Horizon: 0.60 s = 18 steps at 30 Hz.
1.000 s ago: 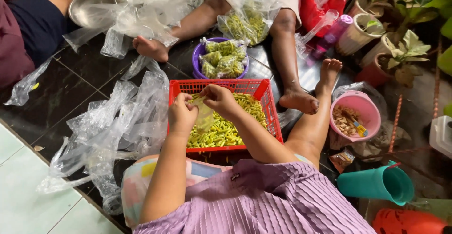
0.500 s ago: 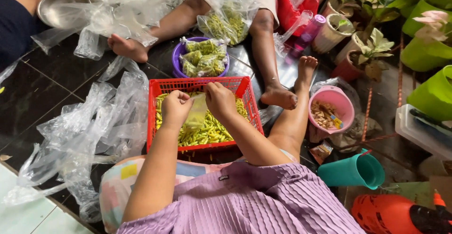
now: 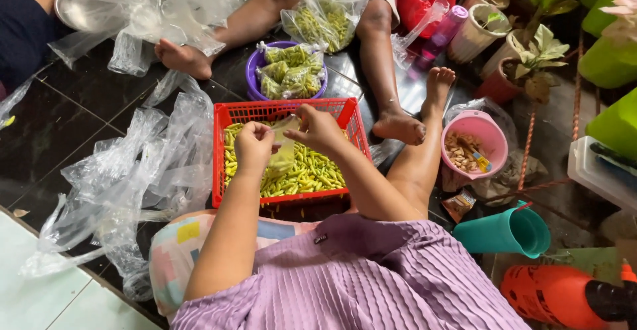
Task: The person sorts green chili peppers from a red crate and places them into small plastic bags, then picks up a teal pitcher.
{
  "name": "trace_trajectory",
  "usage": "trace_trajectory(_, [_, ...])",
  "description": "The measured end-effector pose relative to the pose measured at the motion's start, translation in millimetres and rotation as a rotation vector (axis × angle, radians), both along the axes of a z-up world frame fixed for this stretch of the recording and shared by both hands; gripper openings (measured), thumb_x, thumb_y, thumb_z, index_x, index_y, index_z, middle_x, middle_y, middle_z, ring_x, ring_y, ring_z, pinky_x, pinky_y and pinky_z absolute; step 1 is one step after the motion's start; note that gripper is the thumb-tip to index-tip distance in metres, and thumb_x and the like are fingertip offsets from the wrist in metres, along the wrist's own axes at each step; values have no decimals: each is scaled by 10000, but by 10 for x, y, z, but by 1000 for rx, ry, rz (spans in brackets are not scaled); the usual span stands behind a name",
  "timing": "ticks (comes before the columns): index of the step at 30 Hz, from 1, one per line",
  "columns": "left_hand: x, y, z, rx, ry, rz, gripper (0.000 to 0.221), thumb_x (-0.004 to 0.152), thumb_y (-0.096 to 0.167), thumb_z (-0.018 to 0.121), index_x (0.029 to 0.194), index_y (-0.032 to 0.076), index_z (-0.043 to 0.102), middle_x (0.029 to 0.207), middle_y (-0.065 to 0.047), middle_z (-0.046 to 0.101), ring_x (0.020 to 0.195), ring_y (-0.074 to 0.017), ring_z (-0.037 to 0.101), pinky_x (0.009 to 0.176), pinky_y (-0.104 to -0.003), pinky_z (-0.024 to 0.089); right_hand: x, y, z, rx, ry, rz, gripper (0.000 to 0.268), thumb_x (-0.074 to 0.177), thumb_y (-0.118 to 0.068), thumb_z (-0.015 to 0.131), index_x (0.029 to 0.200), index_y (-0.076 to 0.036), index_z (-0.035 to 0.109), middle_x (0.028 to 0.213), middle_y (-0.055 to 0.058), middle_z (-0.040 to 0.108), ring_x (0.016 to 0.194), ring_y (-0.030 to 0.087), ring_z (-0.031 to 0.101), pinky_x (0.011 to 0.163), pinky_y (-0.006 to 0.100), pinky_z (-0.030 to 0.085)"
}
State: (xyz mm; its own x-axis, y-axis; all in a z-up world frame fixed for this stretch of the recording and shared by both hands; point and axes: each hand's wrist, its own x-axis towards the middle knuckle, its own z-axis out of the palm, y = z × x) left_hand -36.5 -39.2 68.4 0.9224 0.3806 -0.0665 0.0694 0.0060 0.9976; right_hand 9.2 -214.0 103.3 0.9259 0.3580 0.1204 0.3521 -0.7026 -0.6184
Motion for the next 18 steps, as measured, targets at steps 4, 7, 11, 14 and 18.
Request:
trace_trajectory(4, [-36,-52,97,-108,0,-24,74,841,-3,630,911,-15,653,687,-148,661,550,-234,720,508,-330,662,214,74,-444,54,-53,-140,242,820,-364,736,1020,-231,706,727,42,720,794,349,726,726,481,543])
trace_trajectory(7, [-72,44,131,-42,25,-51,152,767,-26,657,917,-7,653,676,-123,657,515,-202,706,473,-296,641,227,67,-513,89,-47,-187,210,781,-307,759,986,-274,725,738,2,731,806,290,739,740,443,559])
trace_trajectory(11, [-21,210,86,85,2,-23,116,770,0,656,885,15,665,644,-86,664,475,-167,685,396,-264,601,232,35,-442,297,-9,-192,201,776,-223,753,974,-235,718,738,2,732,756,216,731,735,359,552])
trace_trajectory(14, [98,301,-132,309,-36,-6,42,779,84,691,821,81,692,580,-40,654,508,-195,677,447,-317,555,135,43,-306,470,-12,-89,189,802,-152,752,985,-195,732,767,21,727,733,167,705,665,299,537])
trace_trajectory(18, [99,237,-151,542,-33,4,60,800,197,722,798,147,690,615,-17,679,703,-267,716,660,-388,562,-28,34,-31,135,-368,221,249,781,-216,827,1000,-230,708,1238,99,615,1162,433,599,886,542,528])
